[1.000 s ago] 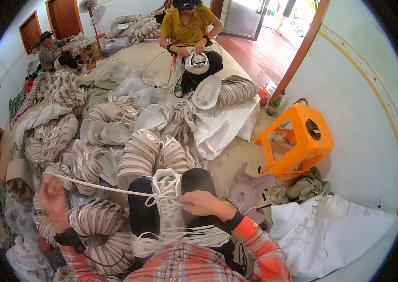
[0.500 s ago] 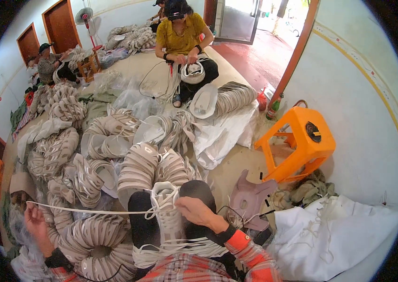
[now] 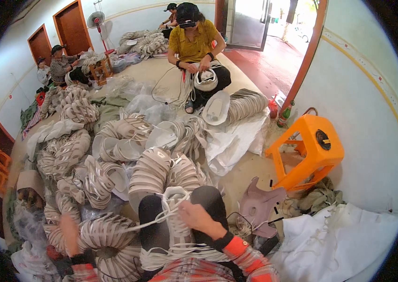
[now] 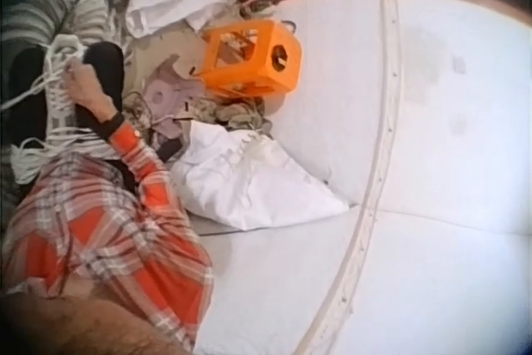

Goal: The recorder is lacing and tying white sneaker-style shoe components while sitting among a large pile of components.

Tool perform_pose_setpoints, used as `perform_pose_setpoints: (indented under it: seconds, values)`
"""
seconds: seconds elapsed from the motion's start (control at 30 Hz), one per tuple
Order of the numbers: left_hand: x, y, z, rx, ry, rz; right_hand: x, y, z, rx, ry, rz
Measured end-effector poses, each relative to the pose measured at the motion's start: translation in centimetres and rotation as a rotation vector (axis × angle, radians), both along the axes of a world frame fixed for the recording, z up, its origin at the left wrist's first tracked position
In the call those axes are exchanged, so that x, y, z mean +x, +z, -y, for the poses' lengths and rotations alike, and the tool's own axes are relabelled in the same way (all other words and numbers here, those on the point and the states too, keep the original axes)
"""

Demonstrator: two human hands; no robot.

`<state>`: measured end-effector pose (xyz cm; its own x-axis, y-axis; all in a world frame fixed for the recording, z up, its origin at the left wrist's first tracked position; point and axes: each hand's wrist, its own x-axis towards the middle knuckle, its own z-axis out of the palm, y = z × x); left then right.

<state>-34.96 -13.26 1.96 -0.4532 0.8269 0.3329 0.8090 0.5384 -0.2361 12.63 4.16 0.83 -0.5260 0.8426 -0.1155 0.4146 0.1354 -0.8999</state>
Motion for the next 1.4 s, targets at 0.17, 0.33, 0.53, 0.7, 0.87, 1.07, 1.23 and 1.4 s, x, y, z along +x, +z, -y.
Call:
perform_pose_setpoints:
  seconds: [0.17, 0.33, 0.53, 0.7, 0.87, 1.07, 1.23, 1.4]
  values:
    - [21.4, 0.3, -11.1, 0.033, -0.850, 0.900, 2.4, 1.6, 0.1, -0.277, -0.109, -0.041]
    - [24.1, -1.8, -11.4, -0.144, -0.897, 0.809, 2.8, 1.5, 0.6, -0.356, -0.157, -0.052]
    - [24.5, -1.6, -10.5, -0.134, -0.930, 0.773, 2.0, 1.2, 0.5, -0.351, -0.136, -0.089]
    - [24.4, -2.7, -9.9, -0.009, -0.846, 0.810, 1.3, 0.7, 0.4, -0.307, -0.076, -0.115]
    - [23.8, 1.5, -9.7, -0.249, -0.471, 1.457, 0.3, 1.0, -0.1, -0.319, 0.039, -0.013]
    - [19.5, 6.4, -8.3, -0.340, -0.787, 1.353, -2.7, 2.6, -0.7, -0.497, 0.364, 0.053]
    - [11.7, 6.8, -2.0, -0.466, -0.521, 1.380, -0.9, 2.9, -2.3, -0.574, 0.316, -0.050]
    - [5.4, 5.3, 4.7, -0.475, -0.332, 1.124, -0.5, 3.9, -3.4, -0.594, 0.315, -0.041]
